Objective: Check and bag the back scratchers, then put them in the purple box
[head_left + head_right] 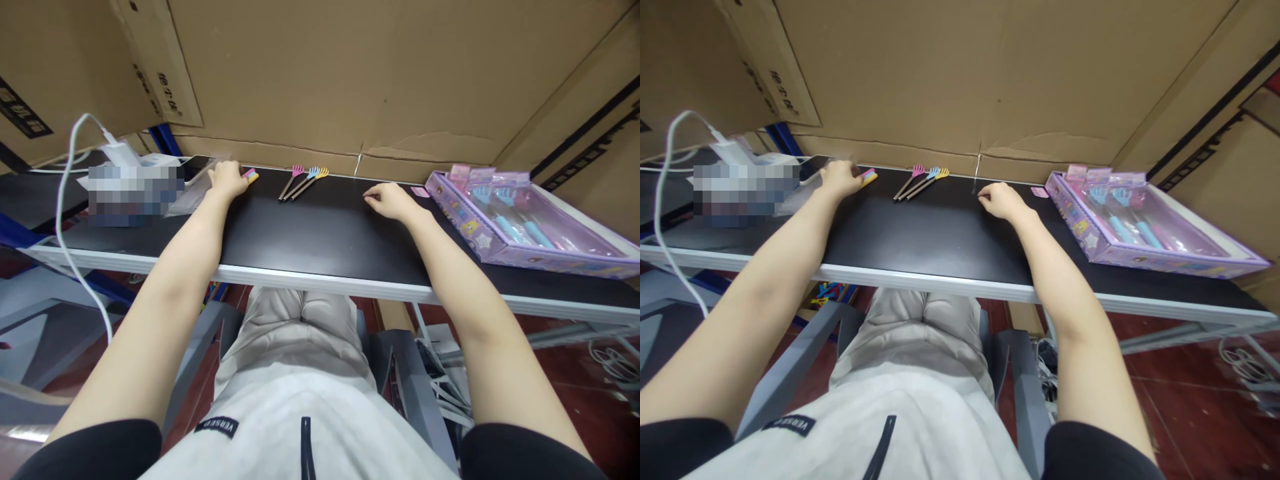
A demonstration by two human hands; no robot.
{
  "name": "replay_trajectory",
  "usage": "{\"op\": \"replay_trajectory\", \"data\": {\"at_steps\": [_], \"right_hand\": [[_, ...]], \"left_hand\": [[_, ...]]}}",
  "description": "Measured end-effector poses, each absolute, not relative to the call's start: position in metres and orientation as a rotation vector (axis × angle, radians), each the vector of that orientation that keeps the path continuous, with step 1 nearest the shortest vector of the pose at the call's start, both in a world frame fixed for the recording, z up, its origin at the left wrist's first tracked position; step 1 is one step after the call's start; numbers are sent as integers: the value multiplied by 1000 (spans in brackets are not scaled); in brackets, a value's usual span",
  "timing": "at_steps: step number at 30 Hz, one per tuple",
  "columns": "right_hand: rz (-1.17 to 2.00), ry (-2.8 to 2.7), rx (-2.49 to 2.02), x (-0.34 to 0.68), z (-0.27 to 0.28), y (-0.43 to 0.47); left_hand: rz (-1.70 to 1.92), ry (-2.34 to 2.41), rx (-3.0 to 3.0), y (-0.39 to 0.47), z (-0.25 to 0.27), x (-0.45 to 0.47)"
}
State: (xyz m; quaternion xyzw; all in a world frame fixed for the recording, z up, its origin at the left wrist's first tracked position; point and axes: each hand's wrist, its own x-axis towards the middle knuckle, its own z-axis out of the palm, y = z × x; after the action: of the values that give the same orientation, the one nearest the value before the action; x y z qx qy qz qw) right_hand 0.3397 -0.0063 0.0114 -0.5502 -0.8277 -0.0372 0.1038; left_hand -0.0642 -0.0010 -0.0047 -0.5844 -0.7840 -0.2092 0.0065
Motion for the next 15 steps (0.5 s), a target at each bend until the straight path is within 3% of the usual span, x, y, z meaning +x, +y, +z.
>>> {"op": "replay_trajectory", "data": {"at_steps": [8, 15], "right_hand": [[-315, -2642, -1607, 269, 32, -1], [-190, -2699, -1539, 211, 34, 19]], "left_hand": [[-623, -2515, -1859, 10, -21, -75], [-697, -2584, -1799, 11, -26, -75]]}}
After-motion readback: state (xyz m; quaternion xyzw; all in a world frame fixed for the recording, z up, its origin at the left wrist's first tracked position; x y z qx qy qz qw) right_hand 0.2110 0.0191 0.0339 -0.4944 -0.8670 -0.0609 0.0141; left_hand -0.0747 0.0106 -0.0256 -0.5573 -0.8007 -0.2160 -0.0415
